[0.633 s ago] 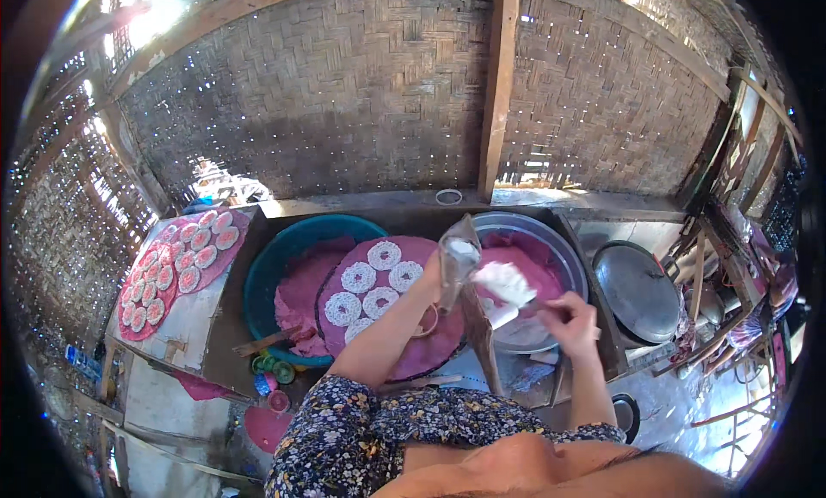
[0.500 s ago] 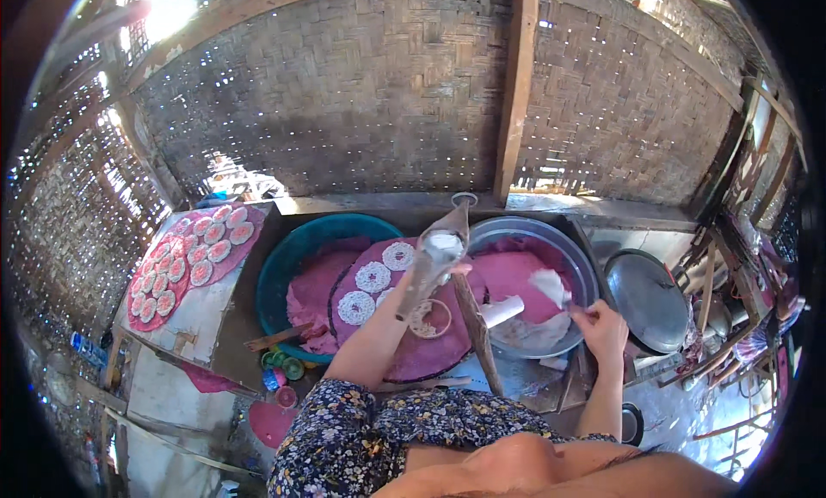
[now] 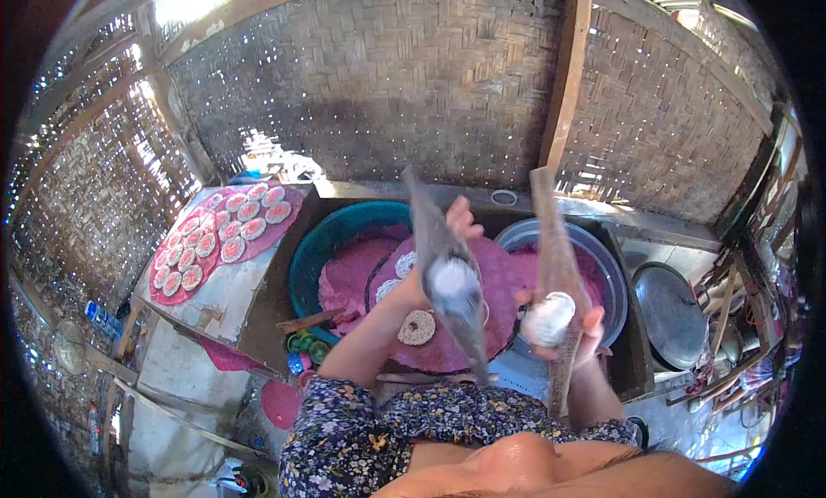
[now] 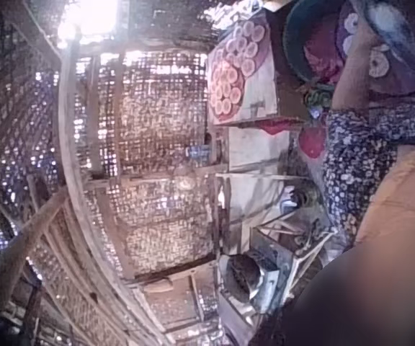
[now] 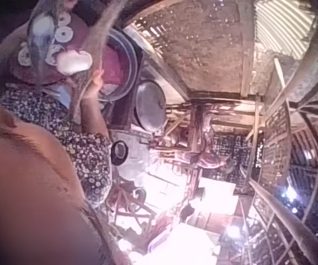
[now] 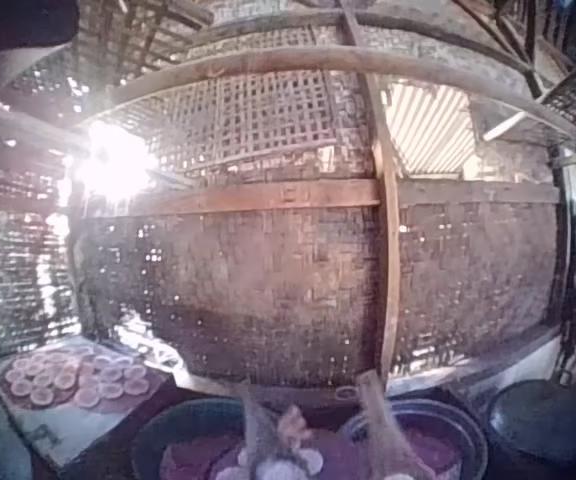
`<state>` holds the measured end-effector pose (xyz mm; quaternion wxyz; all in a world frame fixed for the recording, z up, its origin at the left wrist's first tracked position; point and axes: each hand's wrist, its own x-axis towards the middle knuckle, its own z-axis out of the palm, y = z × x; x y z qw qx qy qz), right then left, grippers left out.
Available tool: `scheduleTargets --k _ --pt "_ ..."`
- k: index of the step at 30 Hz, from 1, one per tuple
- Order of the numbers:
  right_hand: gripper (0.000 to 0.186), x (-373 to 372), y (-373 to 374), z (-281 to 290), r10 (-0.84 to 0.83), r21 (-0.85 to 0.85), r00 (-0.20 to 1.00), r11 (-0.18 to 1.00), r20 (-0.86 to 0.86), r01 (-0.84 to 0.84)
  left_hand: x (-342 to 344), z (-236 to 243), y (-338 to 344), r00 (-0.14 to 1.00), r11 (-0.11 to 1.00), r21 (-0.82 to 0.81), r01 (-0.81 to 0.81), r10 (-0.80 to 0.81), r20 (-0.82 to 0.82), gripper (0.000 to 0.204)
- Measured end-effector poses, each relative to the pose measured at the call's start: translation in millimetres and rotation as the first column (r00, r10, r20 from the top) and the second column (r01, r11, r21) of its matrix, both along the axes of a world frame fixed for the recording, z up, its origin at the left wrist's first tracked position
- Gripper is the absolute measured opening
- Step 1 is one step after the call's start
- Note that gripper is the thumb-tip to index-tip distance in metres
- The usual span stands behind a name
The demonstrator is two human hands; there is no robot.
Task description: The person uses a wooden mold to scoop a white dough-like mixture from a metal basin and presses it into a pink cloth-lined tray. They repeatedly form circular, ring-shaped cakes, arranging them in rows on the tray. The process involves scooping, filling the mold, and tapping it to release the formed cake onto the cloth.
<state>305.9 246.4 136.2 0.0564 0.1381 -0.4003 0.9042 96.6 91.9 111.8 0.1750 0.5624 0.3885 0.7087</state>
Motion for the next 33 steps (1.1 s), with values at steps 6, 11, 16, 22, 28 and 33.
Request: scheduleTargets --k 6,11,16,22,28,33 --pt "0.111 -10 -19 45 -0.394 0.605 0.889 0.657 -0.234 0.45 20 -12 -41 0.763 0.847 -0.193 -0.496 0.319 -0.563 0.064" --pt "0.102 -9 -28 50 -0.153 0.734 0.718 -0.116 -0.679 0.669 24 9 -37 0.744 0.832 -0.14 -0.536 0.388 -0.544 0.047" --pt "0.091 -10 -44 47 -0.06 0.718 0.73 -0.249 -0.681 0.65 22 -8 -22 0.623 0.699 -0.322 -0.639 0.224 -0.75 0.069" --pt "0.087 -24 -45 11 -0.168 0.775 0.763 -0.257 -0.624 0.577 23 -27 -15 0.743 0.726 -0.402 -0.557 0.22 -0.632 0.064" --pt "0.098 -61 -15 13 -0.256 0.951 0.943 0.17 -0.211 0.259 -2 -57 -1 0.855 0.809 -0.316 -0.495 0.389 -0.343 0.041" --pt "0.097 -40 62 -35 0.147 0.304 0.812 0.878 0.565 -0.37 -23 -18 12 0.867 0.841 -0.428 -0.332 0.094 -0.489 0.077"
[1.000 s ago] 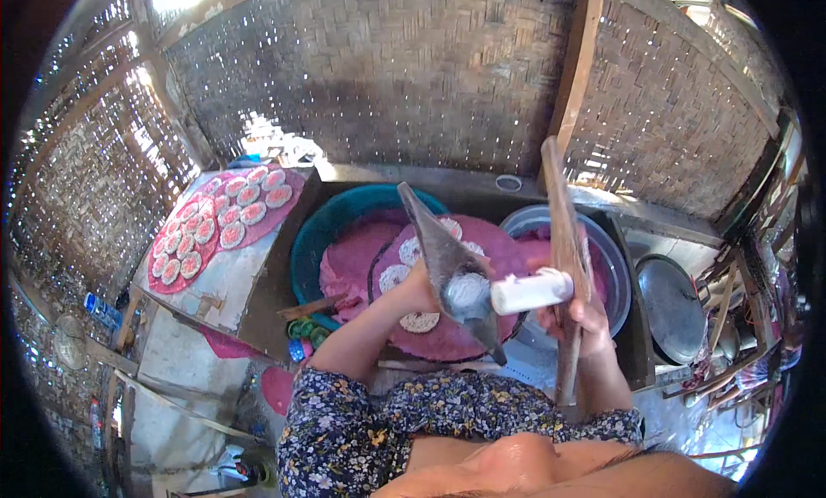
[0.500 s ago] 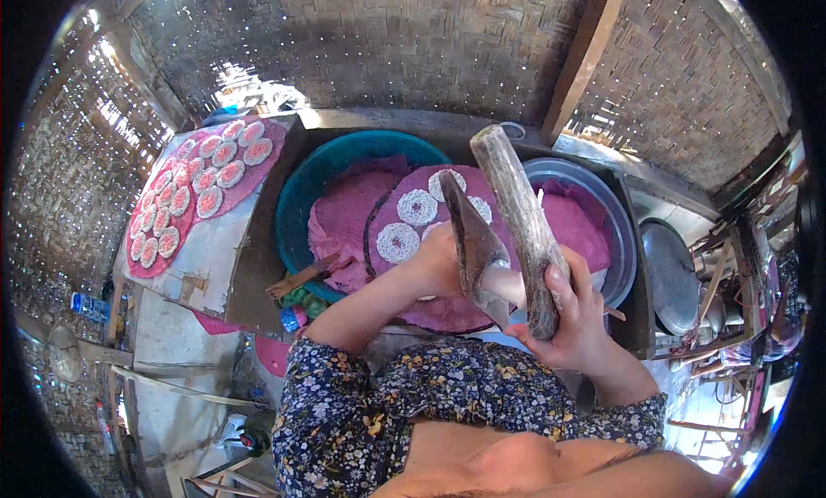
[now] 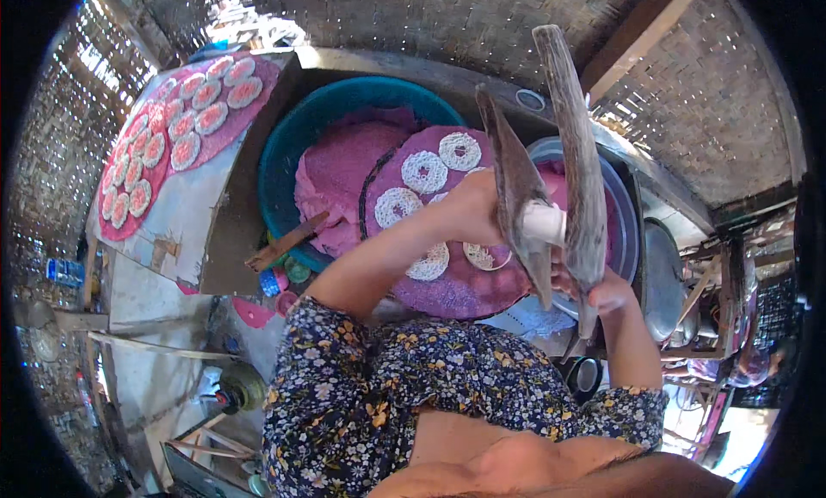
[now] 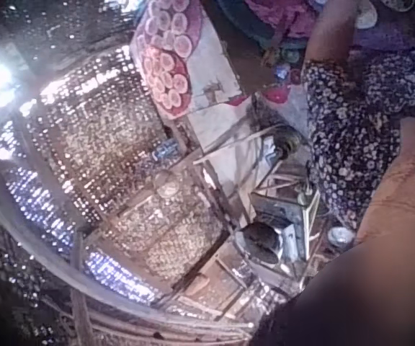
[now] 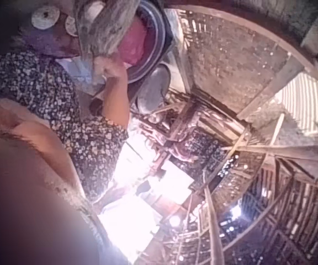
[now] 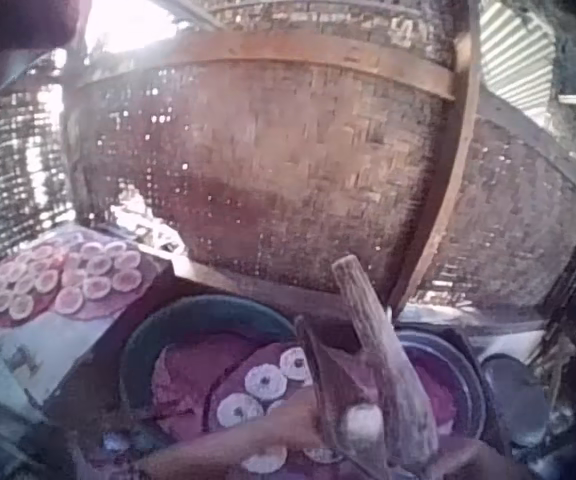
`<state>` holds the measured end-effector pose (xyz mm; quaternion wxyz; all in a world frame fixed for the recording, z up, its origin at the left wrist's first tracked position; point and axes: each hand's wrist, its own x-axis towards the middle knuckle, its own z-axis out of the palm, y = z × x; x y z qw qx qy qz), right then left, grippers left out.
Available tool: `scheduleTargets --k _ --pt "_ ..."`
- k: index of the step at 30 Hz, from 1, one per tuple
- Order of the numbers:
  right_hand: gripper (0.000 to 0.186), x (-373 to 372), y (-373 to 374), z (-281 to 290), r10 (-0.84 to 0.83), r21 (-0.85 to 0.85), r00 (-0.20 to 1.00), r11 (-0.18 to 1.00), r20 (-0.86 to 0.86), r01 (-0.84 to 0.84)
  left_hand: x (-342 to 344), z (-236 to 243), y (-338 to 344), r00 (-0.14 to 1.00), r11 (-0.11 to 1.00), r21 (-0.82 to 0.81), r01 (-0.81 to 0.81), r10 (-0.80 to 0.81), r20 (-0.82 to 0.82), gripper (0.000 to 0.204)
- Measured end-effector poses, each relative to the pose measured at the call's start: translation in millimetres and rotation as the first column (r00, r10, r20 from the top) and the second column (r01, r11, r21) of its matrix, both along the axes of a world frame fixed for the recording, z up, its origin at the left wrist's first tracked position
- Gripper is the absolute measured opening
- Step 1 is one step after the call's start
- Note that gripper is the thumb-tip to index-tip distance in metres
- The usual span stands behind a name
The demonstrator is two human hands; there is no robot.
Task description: The person uses a wooden mold to scoop a white dough-like mixture from a metal basin and presses it into a pink cloth-lined tray. They repeatedly form circular, ring-shaped cakes, arranging them in rows on the tray. The process involves scooping, filling the mold, and tapping it to release the formed cake onto the cloth.
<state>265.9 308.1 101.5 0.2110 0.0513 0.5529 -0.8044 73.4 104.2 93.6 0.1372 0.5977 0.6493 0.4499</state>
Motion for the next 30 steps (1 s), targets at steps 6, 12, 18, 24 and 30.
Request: scheduleTargets --k 6,12,18,24,30 --pt "0.091 -6 -16 24 -0.024 -0.075 0.999 0.997 0.021 0.025 -29 74 8 0.015 0.34 0.906 0.253 -0.937 0.348 0.114" --pt "0.089 -3 6 21 -0.087 -0.118 0.981 0.987 0.175 0.109 -28 60 41 0.28 0.466 0.863 0.195 -0.87 0.406 0.097" --pt "0.087 -15 15 9 -0.127 -0.028 0.946 0.99 0.298 0.141 -74 -35 67 -0.045 0.682 0.68 -0.27 -0.715 0.698 0.051" --pt "0.082 -39 8 -10 -0.183 0.172 0.912 0.977 0.366 0.127 -90 -76 47 -0.129 0.649 0.627 -0.432 -0.732 0.669 0.047" --pt "0.076 -60 -25 15 -0.199 0.3 0.899 0.951 0.39 0.08 -93 -87 32 -0.111 0.621 0.605 -0.497 -0.737 0.666 0.044"
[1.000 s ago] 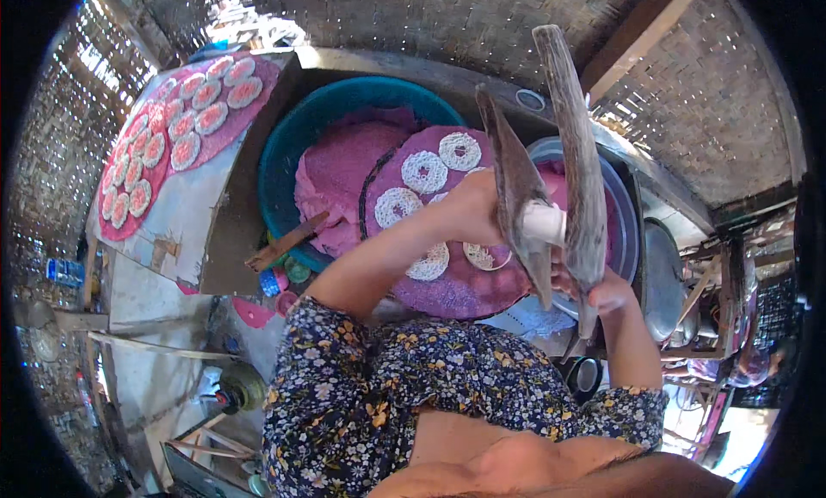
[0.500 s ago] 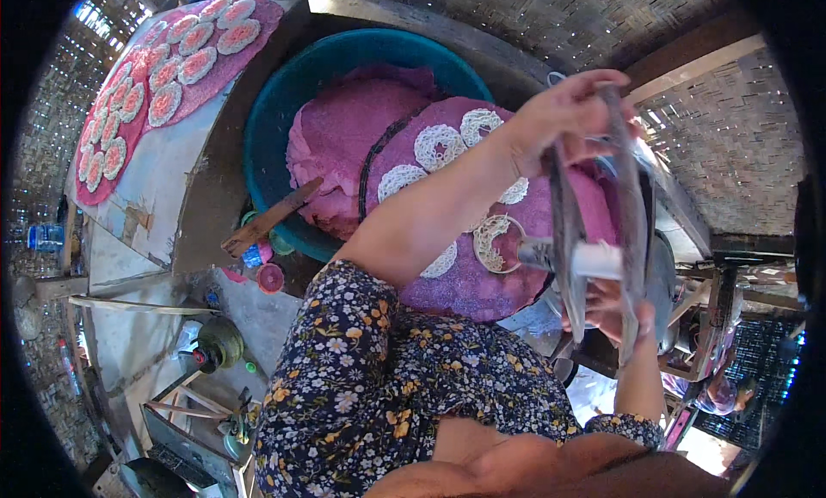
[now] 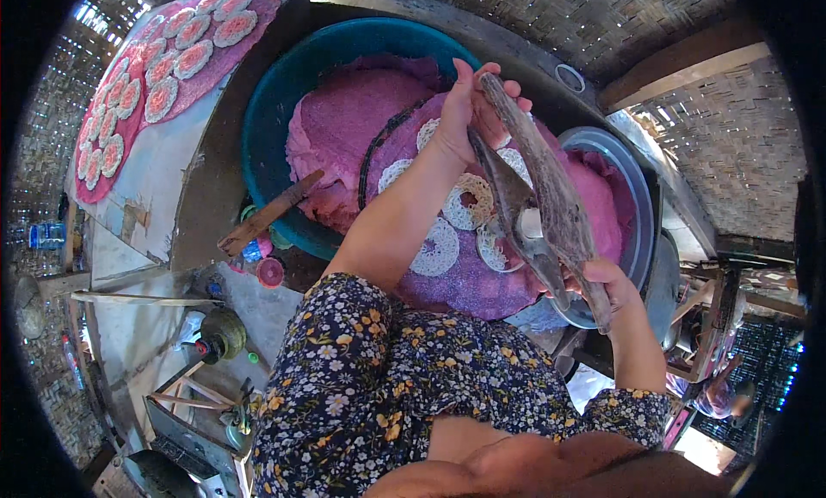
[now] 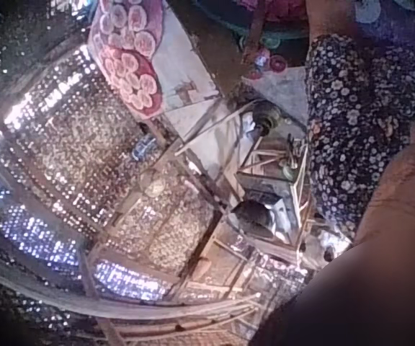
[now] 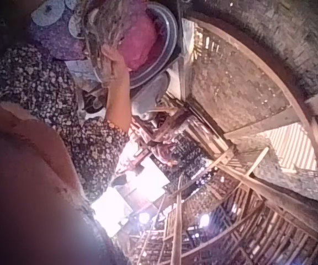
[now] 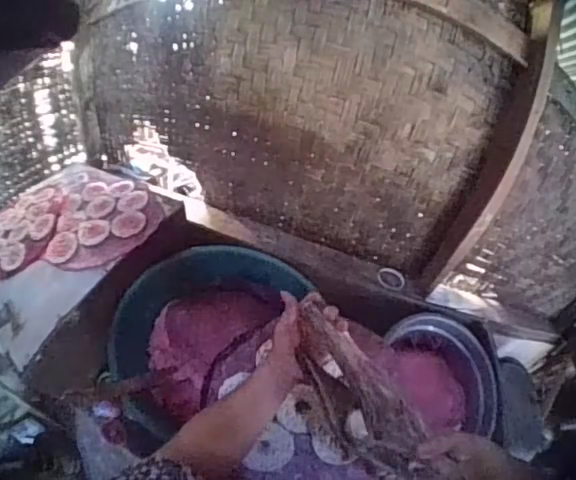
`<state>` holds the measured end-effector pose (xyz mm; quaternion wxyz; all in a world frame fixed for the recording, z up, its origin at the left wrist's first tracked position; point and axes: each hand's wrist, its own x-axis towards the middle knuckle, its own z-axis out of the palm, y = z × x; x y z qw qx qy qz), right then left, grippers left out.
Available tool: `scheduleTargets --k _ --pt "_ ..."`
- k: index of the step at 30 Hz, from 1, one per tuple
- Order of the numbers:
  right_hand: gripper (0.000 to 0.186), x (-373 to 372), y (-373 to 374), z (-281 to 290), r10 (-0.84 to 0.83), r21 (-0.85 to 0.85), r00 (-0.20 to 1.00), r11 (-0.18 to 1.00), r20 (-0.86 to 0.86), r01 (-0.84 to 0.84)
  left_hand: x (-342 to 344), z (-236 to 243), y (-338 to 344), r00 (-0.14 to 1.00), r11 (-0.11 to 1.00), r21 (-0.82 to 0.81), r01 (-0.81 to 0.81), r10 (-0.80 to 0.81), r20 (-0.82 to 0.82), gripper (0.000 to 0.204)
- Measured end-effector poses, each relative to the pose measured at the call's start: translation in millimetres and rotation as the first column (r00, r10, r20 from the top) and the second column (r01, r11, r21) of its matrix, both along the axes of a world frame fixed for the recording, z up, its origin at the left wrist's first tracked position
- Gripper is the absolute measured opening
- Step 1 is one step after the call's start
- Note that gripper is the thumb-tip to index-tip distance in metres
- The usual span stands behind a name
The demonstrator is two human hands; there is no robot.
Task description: The person uses a wooden mold to scoop a white dough-like mixture from a metal basin and presses it into a pink cloth-lined tray. They repeatedly form circular, ring-shaped cakes, arranging them in rows on the tray. The process involves scooping, filling the mold, and tapping it to release the formed cake onto the cloth.
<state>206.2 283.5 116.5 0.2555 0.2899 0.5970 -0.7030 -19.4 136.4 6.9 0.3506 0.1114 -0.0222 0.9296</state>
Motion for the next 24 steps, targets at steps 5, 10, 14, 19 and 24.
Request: scheduleTargets --k 5,10,14,19,24 --pt "0.075 1 11 0 0.013 0.035 1.0 0.999 -0.017 -0.013 -5 -7 15 0.996 0.985 0.146 0.092 -0.089 -0.028 0.042" --pt "0.078 12 22 3 -0.001 0.023 1.0 1.0 -0.007 0.001 12 1 35 0.999 0.998 -0.066 0.011 -0.008 0.046 0.041" --pt "0.087 23 22 7 -0.01 -0.01 0.999 1.0 0.034 0.011 31 0 32 0.995 0.99 -0.13 0.052 -0.041 0.088 0.041" --pt "0.086 32 14 -5 -0.005 -0.105 1.0 0.994 0.012 0.006 44 -5 11 0.997 0.968 -0.249 0.02 -0.001 0.076 0.041" --pt "0.09 22 -8 -16 0.021 -0.194 0.999 0.981 -0.032 -0.027 30 -3 -14 1.0 0.973 -0.23 -0.013 0.014 0.002 0.044"
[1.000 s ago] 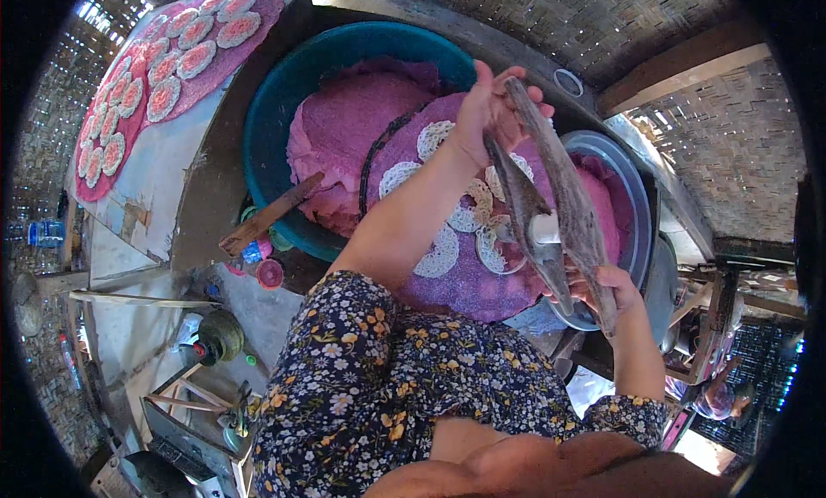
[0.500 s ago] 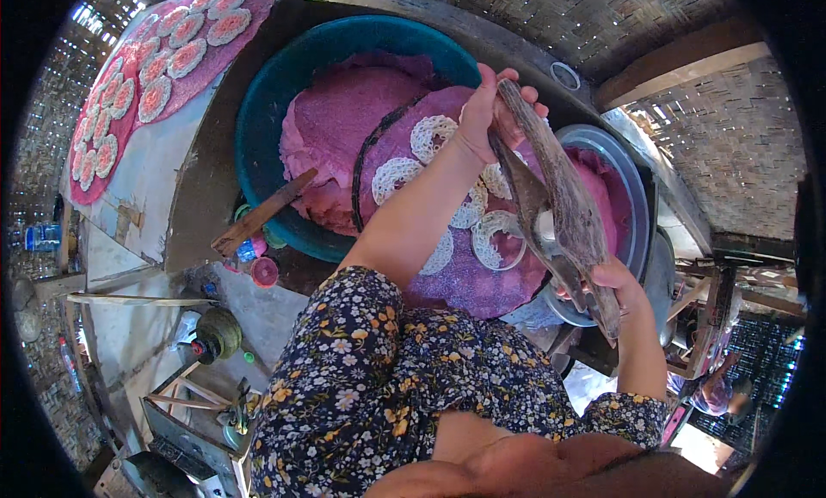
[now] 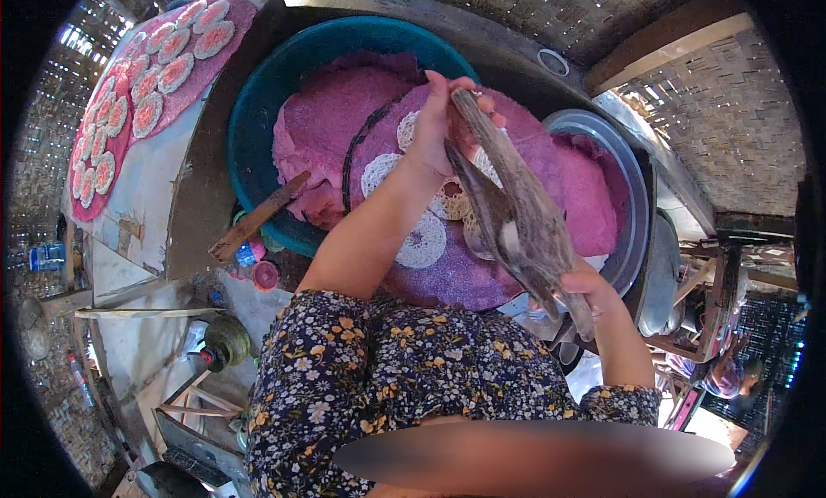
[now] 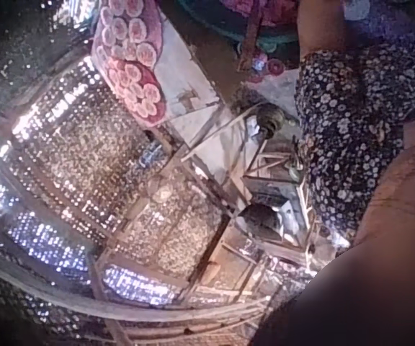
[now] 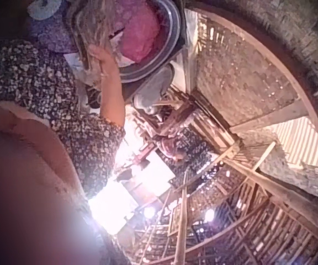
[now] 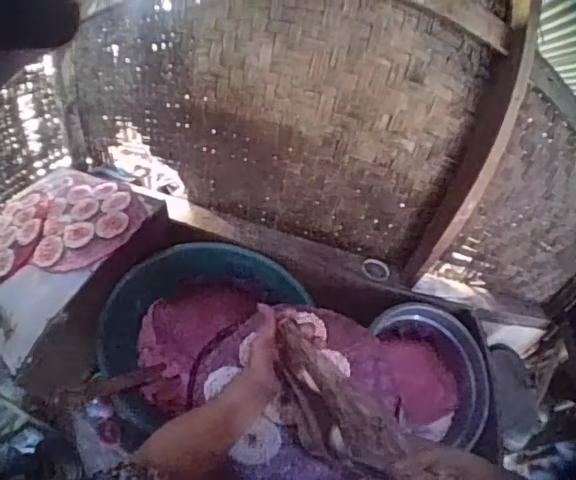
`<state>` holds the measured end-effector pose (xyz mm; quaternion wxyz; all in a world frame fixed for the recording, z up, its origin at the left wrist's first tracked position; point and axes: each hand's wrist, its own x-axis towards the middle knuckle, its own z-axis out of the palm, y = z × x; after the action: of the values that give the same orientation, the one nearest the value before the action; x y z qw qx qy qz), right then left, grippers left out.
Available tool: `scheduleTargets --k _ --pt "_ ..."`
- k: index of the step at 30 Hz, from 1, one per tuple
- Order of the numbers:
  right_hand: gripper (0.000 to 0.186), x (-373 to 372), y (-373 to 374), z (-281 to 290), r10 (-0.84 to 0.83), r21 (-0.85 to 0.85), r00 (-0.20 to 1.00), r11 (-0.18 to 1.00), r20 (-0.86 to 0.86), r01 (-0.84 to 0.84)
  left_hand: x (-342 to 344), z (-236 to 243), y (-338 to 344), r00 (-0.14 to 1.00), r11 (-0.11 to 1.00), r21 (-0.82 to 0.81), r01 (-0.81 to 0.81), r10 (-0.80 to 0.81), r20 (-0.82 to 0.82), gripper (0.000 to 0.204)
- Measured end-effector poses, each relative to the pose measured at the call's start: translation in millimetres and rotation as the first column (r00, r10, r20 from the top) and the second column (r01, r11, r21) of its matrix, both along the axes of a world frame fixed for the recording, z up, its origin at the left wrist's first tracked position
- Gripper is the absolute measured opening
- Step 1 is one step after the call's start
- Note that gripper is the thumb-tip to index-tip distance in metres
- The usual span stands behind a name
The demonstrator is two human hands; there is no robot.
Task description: The person uses a wooden mold to scoop a white dough-like mixture from a metal basin and presses it into a pink cloth-lined tray. They repeatedly form circular, ring-shaped cakes, arranging them in rows on the tray. The process involves scooping, filling the mold, and tapping it to release the formed cake onto the cloth.
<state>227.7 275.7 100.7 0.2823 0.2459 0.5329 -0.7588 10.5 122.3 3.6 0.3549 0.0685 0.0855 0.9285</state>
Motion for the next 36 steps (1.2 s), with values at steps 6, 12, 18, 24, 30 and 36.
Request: scheduleTargets --k 6,12,18,24,30,36 --pt "0.089 -17 -6 1 -0.029 0.032 0.972 0.999 -0.234 0.037 -23 51 -12 0.99 0.987 0.138 0.079 -0.061 -0.128 0.066" --pt "0.102 -16 -1 -13 0.016 0.291 0.889 0.948 -0.457 0.132 18 19 -6 0.209 0.684 -0.353 -0.638 -0.287 -0.935 0.073" --pt "0.056 -31 3 -53 0.486 0.725 0.584 0.628 -0.65 0.284 54 7 -60 0.67 0.604 -0.603 -0.522 -0.147 -0.728 0.069" --pt "0.038 -38 19 -79 0.715 0.971 0.671 0.049 -0.198 0.235 56 20 -138 0.449 0.391 -0.412 -0.823 0.003 -0.893 0.069" --pt "0.023 -46 6 -70 0.78 0.952 0.622 -0.14 -0.063 0.271 78 33 -196 0.203 0.173 -0.197 -0.965 0.021 -0.979 0.068" --pt "0.015 -43 6 -68 0.774 0.935 0.633 -0.23 0.009 0.268 90 31 -202 0.18 0.148 -0.176 -0.973 0.014 -0.984 0.068"
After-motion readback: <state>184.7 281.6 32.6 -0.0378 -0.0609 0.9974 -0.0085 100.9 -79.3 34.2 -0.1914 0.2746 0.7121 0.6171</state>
